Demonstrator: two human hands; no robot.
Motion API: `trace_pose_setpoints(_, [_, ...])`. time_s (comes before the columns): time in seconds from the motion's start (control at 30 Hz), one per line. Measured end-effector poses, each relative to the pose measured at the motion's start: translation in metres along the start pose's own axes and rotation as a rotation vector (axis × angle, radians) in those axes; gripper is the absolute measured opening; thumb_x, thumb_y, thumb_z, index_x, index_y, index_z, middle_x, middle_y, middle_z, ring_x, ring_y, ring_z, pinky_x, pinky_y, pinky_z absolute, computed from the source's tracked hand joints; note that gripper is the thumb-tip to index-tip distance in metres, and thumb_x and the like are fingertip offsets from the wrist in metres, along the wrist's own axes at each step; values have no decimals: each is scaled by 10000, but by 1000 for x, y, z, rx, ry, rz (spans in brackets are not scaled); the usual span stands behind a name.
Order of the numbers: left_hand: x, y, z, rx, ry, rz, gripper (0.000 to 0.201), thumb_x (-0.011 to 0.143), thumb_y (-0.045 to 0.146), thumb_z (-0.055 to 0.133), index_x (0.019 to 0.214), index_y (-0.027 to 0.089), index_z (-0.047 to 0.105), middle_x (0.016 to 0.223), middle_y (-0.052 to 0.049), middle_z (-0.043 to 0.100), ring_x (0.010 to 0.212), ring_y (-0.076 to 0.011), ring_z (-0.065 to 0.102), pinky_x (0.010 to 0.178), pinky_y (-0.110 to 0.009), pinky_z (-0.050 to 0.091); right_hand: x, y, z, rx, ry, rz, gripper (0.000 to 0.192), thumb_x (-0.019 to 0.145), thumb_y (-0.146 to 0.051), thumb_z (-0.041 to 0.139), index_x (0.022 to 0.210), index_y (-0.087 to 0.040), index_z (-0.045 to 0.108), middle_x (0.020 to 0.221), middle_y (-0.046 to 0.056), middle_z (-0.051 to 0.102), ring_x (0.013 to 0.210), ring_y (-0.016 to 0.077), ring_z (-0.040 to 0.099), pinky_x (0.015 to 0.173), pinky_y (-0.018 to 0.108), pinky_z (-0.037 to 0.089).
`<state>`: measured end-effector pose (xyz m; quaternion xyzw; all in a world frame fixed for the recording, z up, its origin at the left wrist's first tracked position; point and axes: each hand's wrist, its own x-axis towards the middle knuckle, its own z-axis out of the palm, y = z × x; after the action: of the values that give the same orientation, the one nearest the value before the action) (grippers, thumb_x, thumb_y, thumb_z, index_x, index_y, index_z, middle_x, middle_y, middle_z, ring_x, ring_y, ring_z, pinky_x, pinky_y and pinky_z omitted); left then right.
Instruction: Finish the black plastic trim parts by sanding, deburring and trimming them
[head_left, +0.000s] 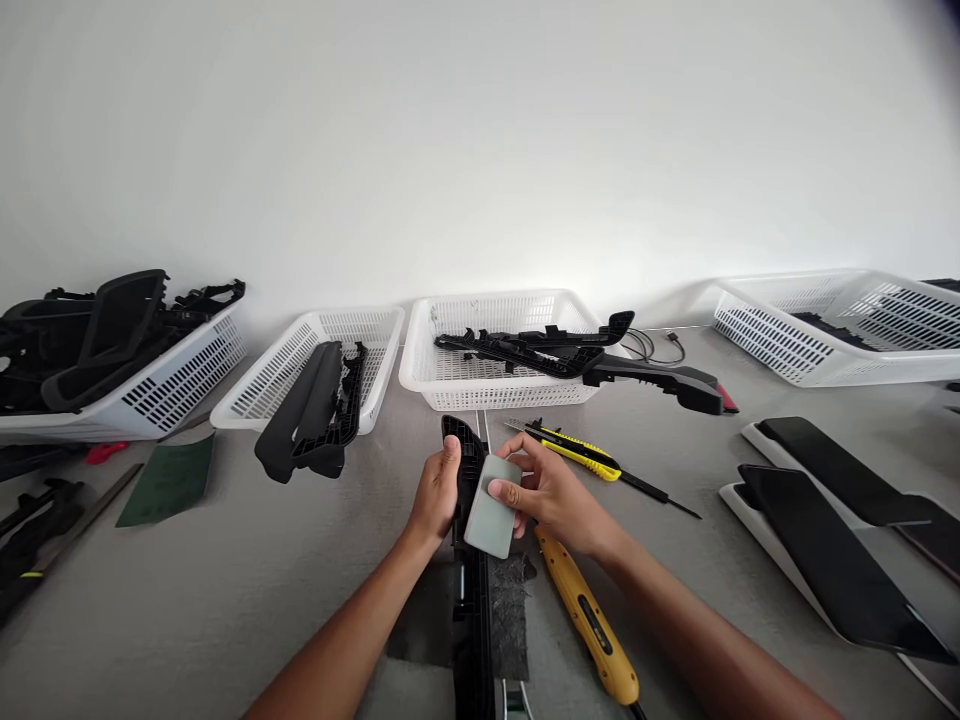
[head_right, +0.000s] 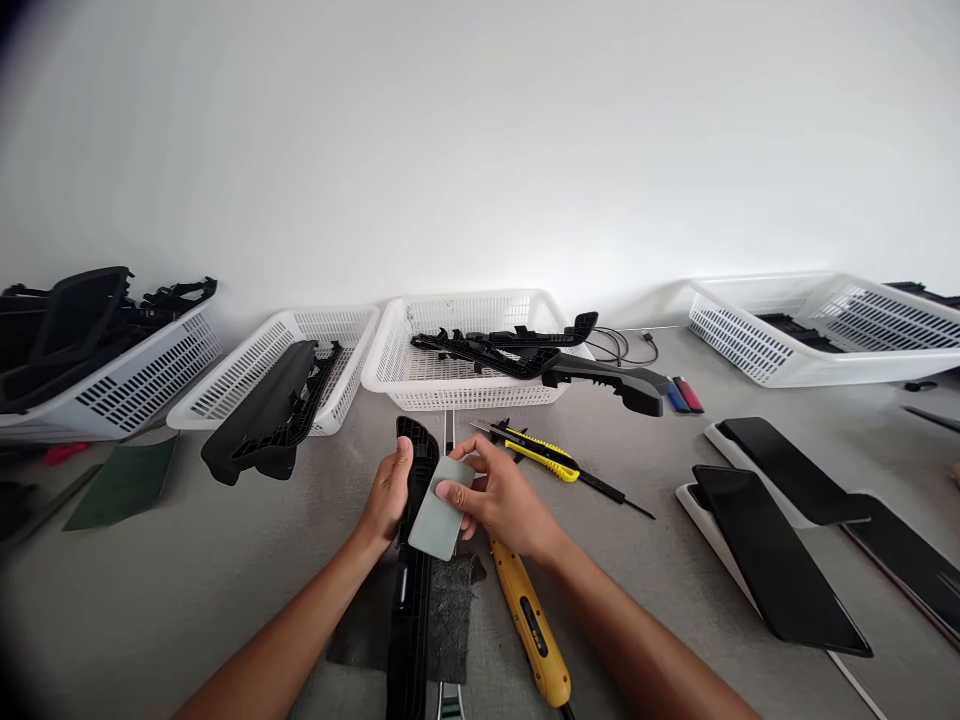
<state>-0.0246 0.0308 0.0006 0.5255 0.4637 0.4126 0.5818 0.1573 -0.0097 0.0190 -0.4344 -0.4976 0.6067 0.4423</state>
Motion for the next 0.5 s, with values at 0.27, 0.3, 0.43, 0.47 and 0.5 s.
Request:
trace_pose_setpoints(0.27, [0,6,0,-34,-165,-11,718,807,896,654,625,213,528,573,36,453,530,-132,406,516,-279,330,7,0,-10,-7,332,-91,622,808,-643,852,1151,-224,547,932,8,704,523,162,665,464,335,595])
trace_pose_setpoints(0.3, [0,5,0,-41,-170,-12,703,812,877,671,630,214,529,575,43,438,529,-127,390,515,-277,320,7,-1,-10,-7,369,-121,607,817,-634,846,1159,-220,563,955,25,714,549,165,657,479,344,601])
trace_pose_setpoints(0.43, [2,1,-1,-89,-131,-11,648,836,828,694,670,223,532,588,57,424,534,-126,381,526,-279,330,-5,-8,-4,-183,533,-407,308,954,-440,767,1106,-243,587,1004,44,704,730,184,645,600,326,581])
trace_pose_setpoints(0.47, [3,-2,-2,-105,-118,-12,634,836,818,702,688,222,545,600,51,449,546,-132,406,538,-284,350,-9,-9,-2,-282,532,-511,216,975,-354,739,1074,-252,576,1026,48,697,799,199,652,658,341,581])
trace_pose_setpoints(0.5, [4,-4,-3,-122,-101,-12,622,830,809,714,704,221,556,613,43,477,563,-141,435,554,-292,372,-13,-10,1,-398,490,-609,169,970,-264,713,1045,-258,562,1073,57,693,890,222,661,736,373,587])
